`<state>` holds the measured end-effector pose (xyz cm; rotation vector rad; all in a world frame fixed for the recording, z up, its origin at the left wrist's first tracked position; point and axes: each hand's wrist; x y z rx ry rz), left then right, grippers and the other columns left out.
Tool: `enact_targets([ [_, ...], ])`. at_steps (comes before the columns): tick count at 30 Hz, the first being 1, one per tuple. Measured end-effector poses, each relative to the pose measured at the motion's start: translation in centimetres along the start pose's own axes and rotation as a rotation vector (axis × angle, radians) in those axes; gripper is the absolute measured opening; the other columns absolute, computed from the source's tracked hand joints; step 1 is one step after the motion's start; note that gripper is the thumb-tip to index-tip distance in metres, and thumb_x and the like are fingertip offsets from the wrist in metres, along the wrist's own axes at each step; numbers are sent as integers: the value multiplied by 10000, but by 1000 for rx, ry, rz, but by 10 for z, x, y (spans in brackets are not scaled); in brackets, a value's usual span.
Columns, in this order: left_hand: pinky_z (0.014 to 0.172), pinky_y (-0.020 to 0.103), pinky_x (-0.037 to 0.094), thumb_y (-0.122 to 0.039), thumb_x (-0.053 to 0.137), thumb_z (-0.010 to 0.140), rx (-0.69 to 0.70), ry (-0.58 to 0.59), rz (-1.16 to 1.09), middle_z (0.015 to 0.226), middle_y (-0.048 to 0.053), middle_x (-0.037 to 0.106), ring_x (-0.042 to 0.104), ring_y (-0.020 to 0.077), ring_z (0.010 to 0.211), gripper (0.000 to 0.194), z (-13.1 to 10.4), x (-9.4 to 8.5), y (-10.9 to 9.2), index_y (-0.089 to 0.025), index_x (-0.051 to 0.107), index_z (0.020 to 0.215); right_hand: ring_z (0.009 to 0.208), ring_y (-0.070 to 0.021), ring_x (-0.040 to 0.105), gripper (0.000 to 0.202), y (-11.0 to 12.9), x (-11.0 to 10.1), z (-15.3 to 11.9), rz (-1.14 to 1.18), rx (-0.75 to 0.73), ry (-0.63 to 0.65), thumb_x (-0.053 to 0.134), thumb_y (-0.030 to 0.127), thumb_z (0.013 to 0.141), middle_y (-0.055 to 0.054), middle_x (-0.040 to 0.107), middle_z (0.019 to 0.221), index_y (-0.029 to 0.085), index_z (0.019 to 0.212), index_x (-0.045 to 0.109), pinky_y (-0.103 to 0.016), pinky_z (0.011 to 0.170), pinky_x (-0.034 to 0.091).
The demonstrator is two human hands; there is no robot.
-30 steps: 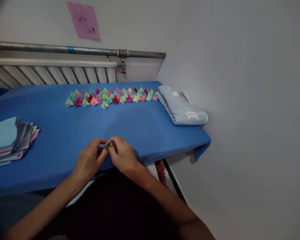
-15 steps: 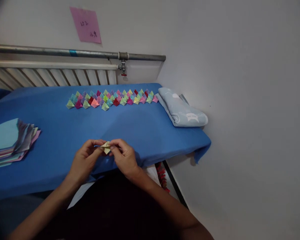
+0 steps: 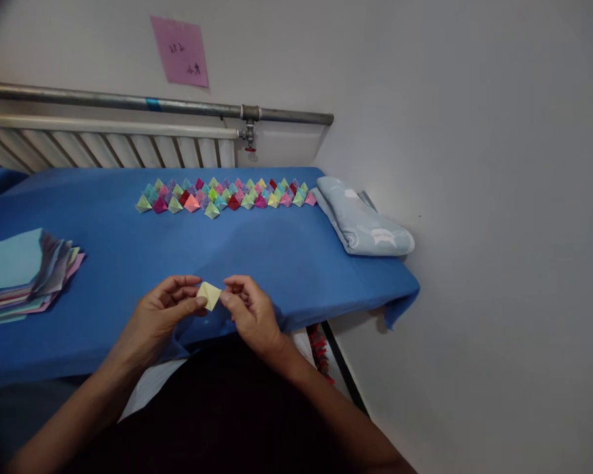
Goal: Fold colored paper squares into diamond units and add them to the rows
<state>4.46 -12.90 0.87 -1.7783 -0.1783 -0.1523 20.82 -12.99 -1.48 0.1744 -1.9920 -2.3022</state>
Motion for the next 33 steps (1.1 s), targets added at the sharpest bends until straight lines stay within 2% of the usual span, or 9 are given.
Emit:
enact_targets([
  [4,647,251,498,-298,842,544,6,14,26,744,-14,680,624,122,655,447,0,-2,1,-167,631,915,571,-94,435,196,4,2,3,-51,110,135,623,365,793,48,517,612,204,696,571,-220,545,358],
  [7,654,256,489,-367,817,592,-22,60,75,767,-3,681,607,122,650,407,1,-2,0,-173,667,916,537,-90,414,225,5,3,2,-62,149,142,599,354,797,56,500,566,204,647,523,-220,531,340],
  [11,623,240,448,-488,728,695,13,146,205,665,-12,630,545,113,609,320,3,-2,-3,-175,686,746,523,-86,412,211,6,2,1,-76,164,180,575,311,806,56,504,552,201,635,517,-224,540,331],
  [14,607,238,428,-503,706,714,54,138,268,605,-16,601,521,117,593,332,3,-2,-3,-180,654,655,519,-87,416,216,5,4,-1,-70,175,194,574,316,809,55,506,548,202,637,514,-226,536,324],
  [19,583,241,415,-489,693,729,85,120,282,584,-19,579,505,124,578,321,6,-4,1,-191,629,627,518,-86,404,246,2,6,-1,-73,187,216,584,341,813,57,486,549,203,629,499,-224,521,310],
  [24,538,237,396,-484,712,689,-33,141,248,549,-19,556,480,114,525,324,16,-6,5,-186,621,601,520,-86,426,258,-1,1,1,-66,239,244,579,368,821,49,497,565,201,636,509,-221,512,324],
  [27,513,234,394,-463,737,649,-107,176,201,562,-15,563,471,106,502,315,19,-7,6,-179,617,584,550,-91,462,188,1,-2,3,14,253,188,611,398,804,41,543,649,212,790,581,-220,514,346],
  [30,513,233,392,-461,732,653,-117,221,201,577,-12,568,470,105,504,311,22,-8,8,-180,617,583,588,-92,483,184,0,-2,7,67,216,118,656,324,752,45,557,713,227,889,579,-219,543,375],
  [33,528,250,400,-475,690,687,-82,204,303,575,-6,570,487,125,512,300,26,-9,8,-191,638,603,613,-93,491,105,-7,2,16,37,178,128,622,256,743,56,534,684,220,822,562,-223,591,392],
])
Point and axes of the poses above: each hand's wrist, its own z-axis towards the middle knuckle, its own x-axis out of the palm, y = z × x
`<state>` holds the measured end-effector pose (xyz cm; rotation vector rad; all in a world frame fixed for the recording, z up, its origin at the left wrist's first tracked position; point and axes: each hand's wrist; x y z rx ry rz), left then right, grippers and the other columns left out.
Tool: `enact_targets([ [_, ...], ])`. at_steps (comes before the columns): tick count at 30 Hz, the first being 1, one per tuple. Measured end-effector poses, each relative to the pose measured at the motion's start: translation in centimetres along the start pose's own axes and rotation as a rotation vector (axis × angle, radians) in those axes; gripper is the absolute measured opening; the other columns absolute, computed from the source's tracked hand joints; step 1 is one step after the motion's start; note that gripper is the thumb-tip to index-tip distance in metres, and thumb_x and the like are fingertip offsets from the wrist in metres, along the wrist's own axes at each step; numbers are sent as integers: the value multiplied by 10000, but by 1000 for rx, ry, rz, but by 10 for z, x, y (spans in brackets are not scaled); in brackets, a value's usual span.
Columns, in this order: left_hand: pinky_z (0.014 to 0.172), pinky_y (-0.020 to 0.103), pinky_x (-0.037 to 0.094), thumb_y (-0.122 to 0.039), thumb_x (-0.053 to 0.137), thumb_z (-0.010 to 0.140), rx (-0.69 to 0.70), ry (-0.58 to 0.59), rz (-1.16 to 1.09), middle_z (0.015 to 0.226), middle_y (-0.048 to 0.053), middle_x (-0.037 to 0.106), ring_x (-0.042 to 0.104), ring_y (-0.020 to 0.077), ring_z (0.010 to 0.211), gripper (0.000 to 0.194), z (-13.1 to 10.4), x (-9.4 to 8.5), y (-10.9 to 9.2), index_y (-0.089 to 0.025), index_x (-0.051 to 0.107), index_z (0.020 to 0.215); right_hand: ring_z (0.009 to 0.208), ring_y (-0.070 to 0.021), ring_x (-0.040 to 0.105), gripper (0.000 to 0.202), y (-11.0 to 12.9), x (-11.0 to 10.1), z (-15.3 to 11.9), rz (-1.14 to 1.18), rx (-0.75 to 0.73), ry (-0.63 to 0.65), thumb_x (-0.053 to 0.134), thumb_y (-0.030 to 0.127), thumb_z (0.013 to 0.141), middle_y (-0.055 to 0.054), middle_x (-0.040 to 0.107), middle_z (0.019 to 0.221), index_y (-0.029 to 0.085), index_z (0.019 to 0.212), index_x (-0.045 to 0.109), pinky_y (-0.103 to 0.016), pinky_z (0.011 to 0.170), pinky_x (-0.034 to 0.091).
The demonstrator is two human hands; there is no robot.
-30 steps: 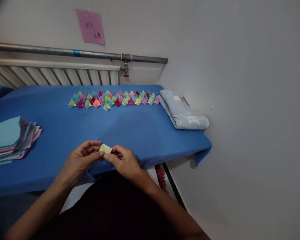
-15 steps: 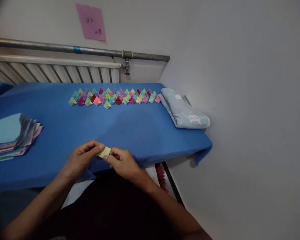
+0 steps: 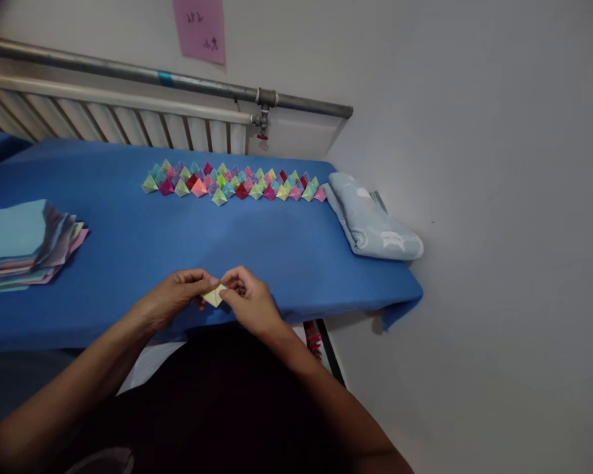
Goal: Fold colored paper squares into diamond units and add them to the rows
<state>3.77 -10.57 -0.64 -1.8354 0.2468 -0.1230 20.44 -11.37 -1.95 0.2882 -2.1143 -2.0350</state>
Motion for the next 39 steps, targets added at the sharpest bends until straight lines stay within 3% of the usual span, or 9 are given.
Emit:
enact_targets([
  [2,587,273,429,-440,640,739,127,-148,179,663,17,629,544,158,592,242,3,-5,1,-205,691,710,606,-93,480,60,-6,2,10,-62,-9,-29,599,233,744,61,514,655,216,775,551,-224,596,383],
  [5,770,323,453,-336,573,812,443,-344,486,864,42,688,610,209,819,183,5,-15,7,-235,712,874,571,-93,457,26,-16,4,25,-177,11,-71,575,217,753,64,509,626,216,741,552,-222,564,356],
  [7,855,348,430,-270,526,853,594,-305,624,924,49,698,615,220,906,190,6,-21,14,-243,706,907,555,-95,459,32,-21,5,33,-275,23,-79,563,219,777,61,527,623,217,747,571,-225,554,349],
  [11,831,353,414,-169,452,908,710,-153,833,996,58,720,629,211,918,261,11,-24,34,-241,698,958,635,-111,529,90,-20,6,45,-551,-55,-13,554,184,822,35,600,696,217,771,621,-238,631,390],
  [17,791,350,428,-137,443,953,882,-134,1005,1013,63,730,634,192,873,230,17,-27,43,-172,664,1007,838,-154,592,177,-11,-2,43,-849,-192,111,519,137,880,-49,631,913,181,913,688,-277,770,449],
  [22,798,363,438,-105,453,937,897,-113,1069,1013,86,723,624,205,883,225,16,-33,38,-136,657,1026,945,-180,603,224,-16,-13,34,-886,-294,133,571,137,859,-66,653,1024,188,1054,668,-309,838,478],
  [31,851,377,427,-165,566,909,908,-64,1075,993,73,722,631,208,903,134,23,-39,35,-148,661,1002,908,-179,624,198,-24,-21,34,-1017,-457,137,509,239,959,-82,686,1026,175,1052,672,-297,833,496],
  [39,825,373,413,-194,570,916,909,-79,1155,963,67,711,616,208,887,117,27,-42,32,-170,676,958,876,-171,618,230,-20,-18,34,-1115,-457,147,457,204,970,-77,683,972,182,957,686,-267,772,491],
])
Point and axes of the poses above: each hand's wrist, its own z-axis towards the middle knuckle, its own x-axis out of the palm, y = z × x
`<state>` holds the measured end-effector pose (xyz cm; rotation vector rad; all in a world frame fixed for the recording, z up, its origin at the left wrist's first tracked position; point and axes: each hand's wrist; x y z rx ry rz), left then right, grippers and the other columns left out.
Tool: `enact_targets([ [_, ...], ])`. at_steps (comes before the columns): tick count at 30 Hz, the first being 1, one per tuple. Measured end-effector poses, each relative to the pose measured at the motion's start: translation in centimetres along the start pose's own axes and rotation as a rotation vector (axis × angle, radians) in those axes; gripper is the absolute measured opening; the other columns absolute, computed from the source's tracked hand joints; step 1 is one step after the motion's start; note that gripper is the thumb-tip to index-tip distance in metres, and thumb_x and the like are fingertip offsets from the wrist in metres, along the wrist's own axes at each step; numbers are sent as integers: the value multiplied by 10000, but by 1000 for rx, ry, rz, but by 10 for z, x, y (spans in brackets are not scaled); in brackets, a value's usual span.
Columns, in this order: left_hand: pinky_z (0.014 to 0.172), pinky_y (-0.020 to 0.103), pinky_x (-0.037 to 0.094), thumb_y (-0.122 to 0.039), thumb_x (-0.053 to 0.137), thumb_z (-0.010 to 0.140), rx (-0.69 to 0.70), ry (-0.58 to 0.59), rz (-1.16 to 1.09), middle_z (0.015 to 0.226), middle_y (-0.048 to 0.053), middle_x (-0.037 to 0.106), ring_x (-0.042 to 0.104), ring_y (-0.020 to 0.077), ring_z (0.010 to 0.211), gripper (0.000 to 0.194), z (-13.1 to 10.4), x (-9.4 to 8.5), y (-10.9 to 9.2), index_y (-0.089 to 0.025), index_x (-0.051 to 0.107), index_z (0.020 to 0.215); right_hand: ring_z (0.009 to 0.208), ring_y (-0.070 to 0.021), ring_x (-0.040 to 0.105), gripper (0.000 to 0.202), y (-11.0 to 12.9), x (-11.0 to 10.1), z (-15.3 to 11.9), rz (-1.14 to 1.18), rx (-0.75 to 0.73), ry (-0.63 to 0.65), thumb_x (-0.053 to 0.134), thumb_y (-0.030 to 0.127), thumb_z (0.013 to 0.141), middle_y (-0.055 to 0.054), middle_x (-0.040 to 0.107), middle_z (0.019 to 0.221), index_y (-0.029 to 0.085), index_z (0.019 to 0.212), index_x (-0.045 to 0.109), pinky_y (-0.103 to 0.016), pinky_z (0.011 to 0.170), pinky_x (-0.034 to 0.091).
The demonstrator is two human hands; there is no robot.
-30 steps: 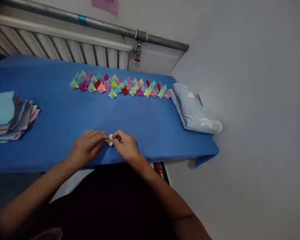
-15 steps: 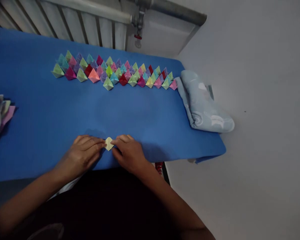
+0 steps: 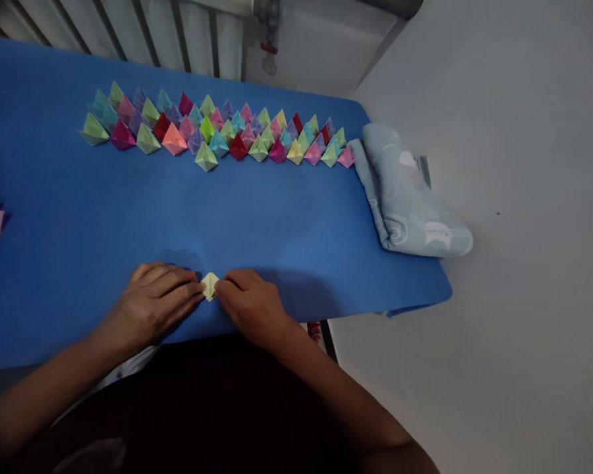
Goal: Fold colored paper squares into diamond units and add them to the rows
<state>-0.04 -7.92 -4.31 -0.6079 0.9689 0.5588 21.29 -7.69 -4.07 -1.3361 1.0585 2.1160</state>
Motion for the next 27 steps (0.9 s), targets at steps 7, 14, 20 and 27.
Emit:
enact_targets([
  [7,808,375,407,-187,530,937,-11,31,14,983,56,708,607,208,895,146,-1,3,2,-191,668,981,862,-164,611,206,-1,2,2,51,22,-36,470,224,969,-73,673,932,161,939,664,-265,786,484],
  [14,765,368,399,-215,498,956,-126,20,-26,946,58,700,591,202,842,172,1,4,-5,-182,664,926,846,-163,602,210,0,3,5,72,94,2,469,221,974,-66,664,906,156,901,655,-265,759,463],
  [20,774,372,392,-306,470,967,-351,26,-147,869,35,670,592,197,837,260,4,5,-12,-202,675,845,803,-158,581,182,6,0,11,45,201,64,501,225,961,-56,650,882,156,855,632,-267,709,435],
  [27,790,399,405,-303,511,918,-500,-21,-180,911,32,687,620,203,841,207,11,10,-17,-208,629,778,795,-157,581,175,11,-4,18,63,302,127,486,228,963,-64,640,931,168,854,609,-270,691,435],
])
Point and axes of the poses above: each hand's wrist, its own z-axis towards the middle knuckle, its own x-axis out of the palm, y = z × x
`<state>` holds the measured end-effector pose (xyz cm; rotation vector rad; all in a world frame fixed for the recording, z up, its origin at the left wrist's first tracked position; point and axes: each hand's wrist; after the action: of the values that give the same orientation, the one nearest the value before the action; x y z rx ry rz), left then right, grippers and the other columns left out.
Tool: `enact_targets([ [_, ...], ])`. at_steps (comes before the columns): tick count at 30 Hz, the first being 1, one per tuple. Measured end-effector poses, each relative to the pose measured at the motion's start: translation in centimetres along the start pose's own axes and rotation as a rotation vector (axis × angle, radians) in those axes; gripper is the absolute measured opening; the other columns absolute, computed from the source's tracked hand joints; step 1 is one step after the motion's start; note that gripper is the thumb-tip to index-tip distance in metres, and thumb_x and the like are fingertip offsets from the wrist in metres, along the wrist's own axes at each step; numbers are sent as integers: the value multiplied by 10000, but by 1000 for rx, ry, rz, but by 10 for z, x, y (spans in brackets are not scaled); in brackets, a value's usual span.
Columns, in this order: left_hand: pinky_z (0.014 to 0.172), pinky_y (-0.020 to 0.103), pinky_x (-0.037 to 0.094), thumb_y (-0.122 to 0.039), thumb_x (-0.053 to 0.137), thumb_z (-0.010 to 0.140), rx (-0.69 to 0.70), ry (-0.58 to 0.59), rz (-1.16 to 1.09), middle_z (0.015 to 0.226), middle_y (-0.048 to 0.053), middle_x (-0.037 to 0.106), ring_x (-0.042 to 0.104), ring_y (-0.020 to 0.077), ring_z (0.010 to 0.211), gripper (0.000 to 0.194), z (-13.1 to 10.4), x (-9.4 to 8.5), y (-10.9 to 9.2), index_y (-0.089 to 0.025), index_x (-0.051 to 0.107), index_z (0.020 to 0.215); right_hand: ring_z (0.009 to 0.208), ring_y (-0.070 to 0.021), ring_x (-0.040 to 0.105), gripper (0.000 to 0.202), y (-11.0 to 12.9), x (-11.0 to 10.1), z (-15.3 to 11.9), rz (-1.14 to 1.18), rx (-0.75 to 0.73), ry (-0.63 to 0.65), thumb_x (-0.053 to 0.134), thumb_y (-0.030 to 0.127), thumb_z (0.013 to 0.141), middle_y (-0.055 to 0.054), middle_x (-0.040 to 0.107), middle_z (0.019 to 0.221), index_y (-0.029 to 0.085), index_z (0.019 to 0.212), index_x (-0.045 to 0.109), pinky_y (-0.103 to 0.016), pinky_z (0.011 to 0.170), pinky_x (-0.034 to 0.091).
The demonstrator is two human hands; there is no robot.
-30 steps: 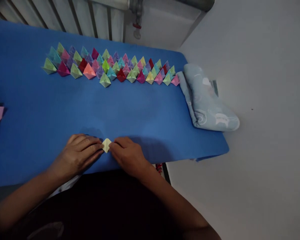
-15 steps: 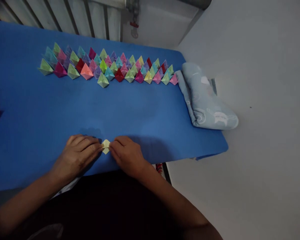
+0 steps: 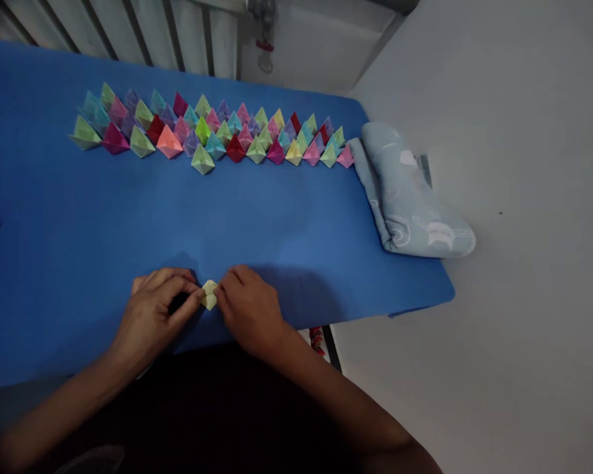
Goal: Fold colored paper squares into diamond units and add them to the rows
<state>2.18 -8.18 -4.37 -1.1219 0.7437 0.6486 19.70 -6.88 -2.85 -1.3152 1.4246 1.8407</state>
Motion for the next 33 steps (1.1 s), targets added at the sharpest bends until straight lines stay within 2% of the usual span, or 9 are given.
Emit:
enact_targets([
  [10,775,409,409,-273,520,895,-62,42,61,916,56,682,614,229,857,188,3,2,-5,-193,585,738,755,-144,578,142,1,-2,5,28,69,36,530,243,942,-45,626,917,175,833,590,-267,643,403],
  [15,772,396,414,-280,524,908,-46,-2,36,926,39,682,616,212,860,155,3,3,-3,-210,572,778,713,-134,561,129,1,-5,7,24,101,52,562,266,930,-37,615,921,172,846,591,-262,612,377],
  [18,760,389,418,-244,513,929,65,-29,85,959,43,688,616,208,855,122,0,2,-2,-226,634,931,739,-141,559,125,1,-6,8,15,74,48,549,255,936,-42,616,926,176,851,594,-267,640,391],
  [21,789,406,404,-198,486,953,240,-41,201,976,39,712,619,211,858,181,-5,1,-2,-240,650,1018,794,-168,549,155,0,-6,9,-40,7,20,540,255,942,-52,627,903,181,821,602,-298,705,402],
  [24,845,428,387,-130,426,961,380,-18,297,1047,62,720,616,234,939,267,-11,-2,-1,-195,625,1127,849,-187,546,158,-5,-5,9,-30,-61,-8,574,264,927,-52,640,892,186,793,605,-338,789,393],
  [28,877,432,378,-42,373,928,438,45,338,1139,84,704,598,258,1006,406,-20,-9,5,-154,562,1270,974,-218,536,106,-9,-1,6,54,15,-78,623,283,892,-44,650,1032,211,815,627,-377,836,351],
  [33,888,445,365,-40,400,919,440,88,300,1209,87,685,584,284,1024,409,-28,-15,15,-124,548,1291,1045,-232,524,59,-9,-1,3,138,78,-77,675,240,847,-29,647,1107,219,800,647,-388,855,315],
])
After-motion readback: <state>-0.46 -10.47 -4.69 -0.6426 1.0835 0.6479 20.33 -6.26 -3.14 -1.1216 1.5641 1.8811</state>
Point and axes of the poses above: each hand's wrist, its own z-axis towards the middle knuckle, its own x-axis out of the palm, y = z × x
